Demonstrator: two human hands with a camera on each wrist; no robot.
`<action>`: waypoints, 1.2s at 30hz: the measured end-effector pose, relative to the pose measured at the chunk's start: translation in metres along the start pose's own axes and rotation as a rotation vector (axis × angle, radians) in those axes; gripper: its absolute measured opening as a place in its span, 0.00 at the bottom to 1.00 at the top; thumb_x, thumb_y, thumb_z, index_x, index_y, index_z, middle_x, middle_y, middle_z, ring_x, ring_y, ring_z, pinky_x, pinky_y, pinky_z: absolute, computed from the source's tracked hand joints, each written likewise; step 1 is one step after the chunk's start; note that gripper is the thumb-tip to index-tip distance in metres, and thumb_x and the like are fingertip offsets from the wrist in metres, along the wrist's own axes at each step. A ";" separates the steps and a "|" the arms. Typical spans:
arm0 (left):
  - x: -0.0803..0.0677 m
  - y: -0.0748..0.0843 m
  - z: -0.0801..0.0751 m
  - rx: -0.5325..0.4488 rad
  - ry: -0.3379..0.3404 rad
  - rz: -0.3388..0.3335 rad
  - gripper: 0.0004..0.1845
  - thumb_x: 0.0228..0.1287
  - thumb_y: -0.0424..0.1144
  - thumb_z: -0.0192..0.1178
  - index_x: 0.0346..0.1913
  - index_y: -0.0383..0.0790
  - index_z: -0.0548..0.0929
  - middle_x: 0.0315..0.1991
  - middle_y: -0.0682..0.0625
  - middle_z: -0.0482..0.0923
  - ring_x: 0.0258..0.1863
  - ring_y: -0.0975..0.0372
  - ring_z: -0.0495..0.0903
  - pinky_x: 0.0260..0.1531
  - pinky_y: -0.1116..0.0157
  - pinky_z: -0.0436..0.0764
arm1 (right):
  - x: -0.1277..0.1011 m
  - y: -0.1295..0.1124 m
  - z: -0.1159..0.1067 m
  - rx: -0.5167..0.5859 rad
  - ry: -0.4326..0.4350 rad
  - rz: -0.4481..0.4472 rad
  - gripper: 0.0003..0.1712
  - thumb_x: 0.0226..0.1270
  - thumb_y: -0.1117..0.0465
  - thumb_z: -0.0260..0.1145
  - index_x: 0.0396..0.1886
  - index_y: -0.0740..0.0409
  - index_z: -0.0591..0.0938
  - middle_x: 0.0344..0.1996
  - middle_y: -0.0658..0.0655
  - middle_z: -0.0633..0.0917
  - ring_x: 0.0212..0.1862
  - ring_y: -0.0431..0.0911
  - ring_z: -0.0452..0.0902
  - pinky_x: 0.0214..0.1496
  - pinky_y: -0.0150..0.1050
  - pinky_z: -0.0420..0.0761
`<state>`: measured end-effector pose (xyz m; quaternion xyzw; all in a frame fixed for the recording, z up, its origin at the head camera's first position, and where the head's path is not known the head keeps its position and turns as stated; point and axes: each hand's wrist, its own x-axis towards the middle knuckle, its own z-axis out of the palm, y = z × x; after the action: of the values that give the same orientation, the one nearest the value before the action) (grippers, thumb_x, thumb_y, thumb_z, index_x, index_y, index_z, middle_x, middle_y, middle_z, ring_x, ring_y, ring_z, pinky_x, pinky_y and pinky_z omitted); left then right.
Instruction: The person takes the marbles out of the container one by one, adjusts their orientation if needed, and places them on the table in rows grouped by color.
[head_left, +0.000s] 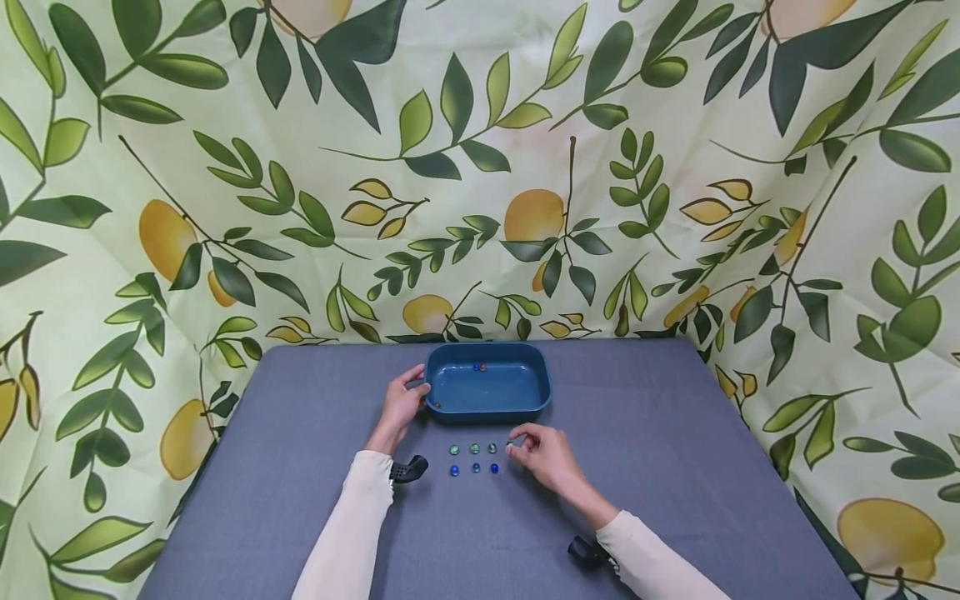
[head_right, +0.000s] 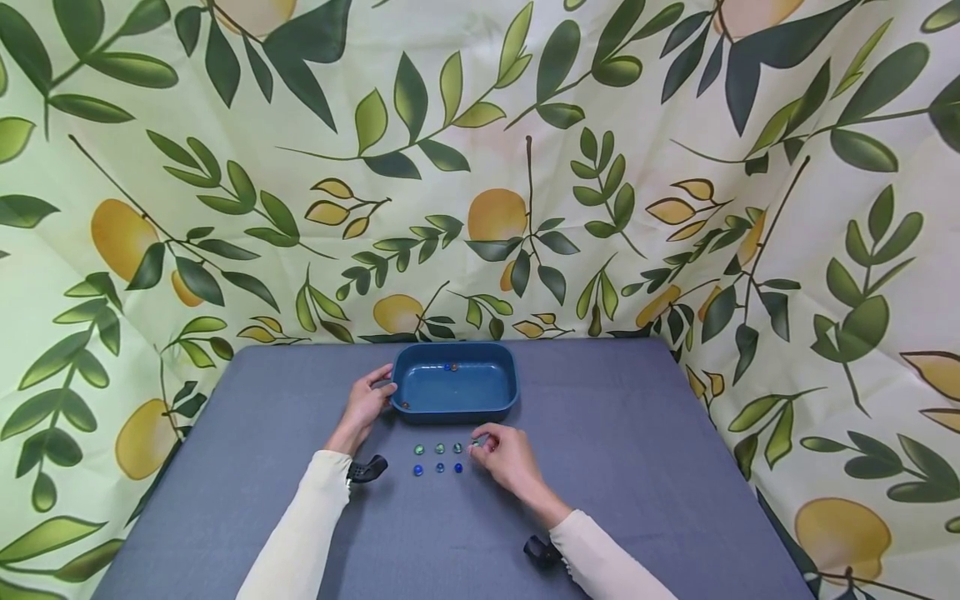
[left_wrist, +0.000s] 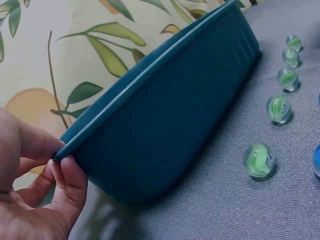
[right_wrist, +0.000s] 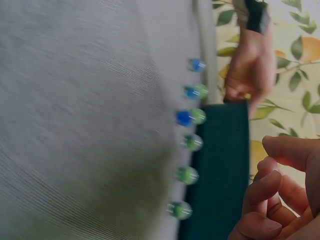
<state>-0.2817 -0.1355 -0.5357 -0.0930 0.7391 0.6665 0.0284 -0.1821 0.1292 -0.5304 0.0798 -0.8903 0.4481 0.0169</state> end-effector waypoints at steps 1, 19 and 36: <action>0.000 0.000 0.000 -0.004 -0.002 0.001 0.27 0.68 0.29 0.55 0.70 0.38 0.70 0.61 0.38 0.70 0.31 0.61 0.72 0.32 0.67 0.75 | 0.002 -0.003 -0.004 0.001 0.009 -0.008 0.07 0.57 0.61 0.74 0.35 0.52 0.86 0.16 0.45 0.77 0.18 0.34 0.66 0.20 0.29 0.66; -0.001 0.000 -0.001 -0.004 -0.005 0.003 0.26 0.68 0.30 0.54 0.70 0.39 0.70 0.60 0.41 0.71 0.32 0.62 0.72 0.32 0.69 0.74 | 0.081 -0.043 -0.041 -0.049 0.081 -0.106 0.13 0.62 0.54 0.72 0.44 0.52 0.87 0.20 0.49 0.80 0.21 0.42 0.71 0.26 0.34 0.71; -0.003 0.000 0.000 -0.030 0.011 0.003 0.26 0.67 0.29 0.54 0.69 0.37 0.71 0.59 0.40 0.71 0.31 0.61 0.72 0.31 0.68 0.75 | 0.147 -0.025 -0.003 -0.026 0.023 0.000 0.15 0.62 0.54 0.71 0.46 0.55 0.88 0.24 0.55 0.82 0.23 0.44 0.71 0.26 0.35 0.68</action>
<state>-0.2787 -0.1355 -0.5350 -0.0958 0.7295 0.6769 0.0221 -0.3238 0.0977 -0.4937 0.0743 -0.8957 0.4375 0.0280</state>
